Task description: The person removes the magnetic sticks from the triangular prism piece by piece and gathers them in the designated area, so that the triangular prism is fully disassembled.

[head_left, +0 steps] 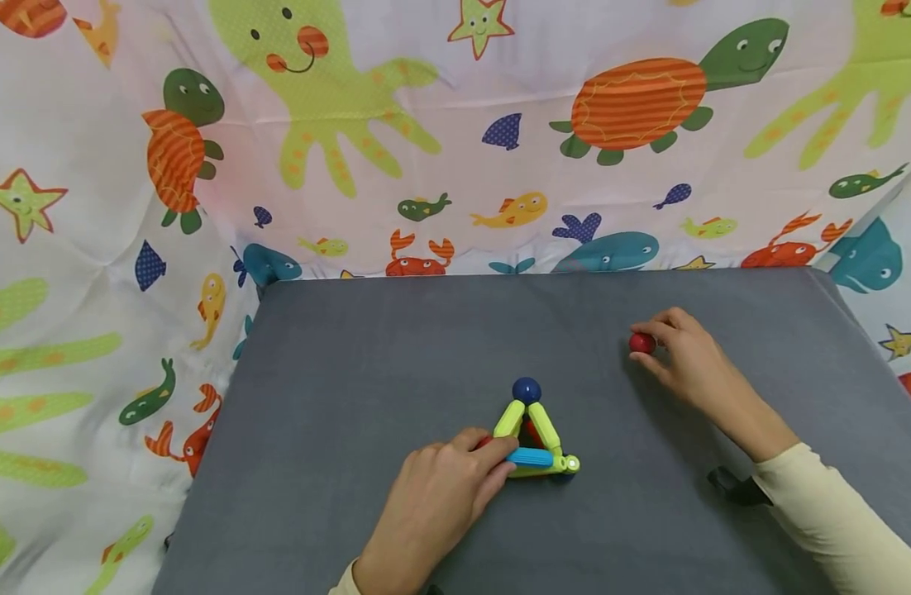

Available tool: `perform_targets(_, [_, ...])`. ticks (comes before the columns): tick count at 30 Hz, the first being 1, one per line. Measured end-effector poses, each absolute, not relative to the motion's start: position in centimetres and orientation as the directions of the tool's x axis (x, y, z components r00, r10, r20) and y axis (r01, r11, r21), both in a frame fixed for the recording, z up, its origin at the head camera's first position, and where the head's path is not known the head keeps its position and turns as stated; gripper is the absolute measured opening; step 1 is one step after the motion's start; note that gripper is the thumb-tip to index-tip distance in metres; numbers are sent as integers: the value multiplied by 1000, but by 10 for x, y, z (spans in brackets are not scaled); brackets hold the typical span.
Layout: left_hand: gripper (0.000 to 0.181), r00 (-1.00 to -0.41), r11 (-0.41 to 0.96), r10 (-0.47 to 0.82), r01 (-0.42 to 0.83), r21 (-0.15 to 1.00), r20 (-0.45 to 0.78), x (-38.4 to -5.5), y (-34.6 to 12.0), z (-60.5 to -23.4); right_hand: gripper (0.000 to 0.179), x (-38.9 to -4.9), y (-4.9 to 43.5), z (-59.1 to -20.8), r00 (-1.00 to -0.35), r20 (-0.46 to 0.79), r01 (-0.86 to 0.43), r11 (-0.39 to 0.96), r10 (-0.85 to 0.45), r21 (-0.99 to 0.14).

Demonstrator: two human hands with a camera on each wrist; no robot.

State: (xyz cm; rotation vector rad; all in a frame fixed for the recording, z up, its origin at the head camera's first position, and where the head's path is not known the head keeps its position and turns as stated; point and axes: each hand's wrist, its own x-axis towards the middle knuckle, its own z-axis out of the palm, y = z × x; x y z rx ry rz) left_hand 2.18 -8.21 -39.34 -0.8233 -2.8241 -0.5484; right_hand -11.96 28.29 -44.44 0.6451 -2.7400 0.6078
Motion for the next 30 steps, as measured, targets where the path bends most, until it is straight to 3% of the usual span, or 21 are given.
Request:
perform_targets(15, [21, -837, 787, 493, 545, 287, 237, 22, -83, -394, 41, -190, 295, -453, -946, 135, -324, 887, -296, -329])
perform_targets(30, [19, -834, 782, 494, 550, 293, 245, 22, -82, -396, 42, -211, 301, -454, -966, 62, -259, 911, -253, -321])
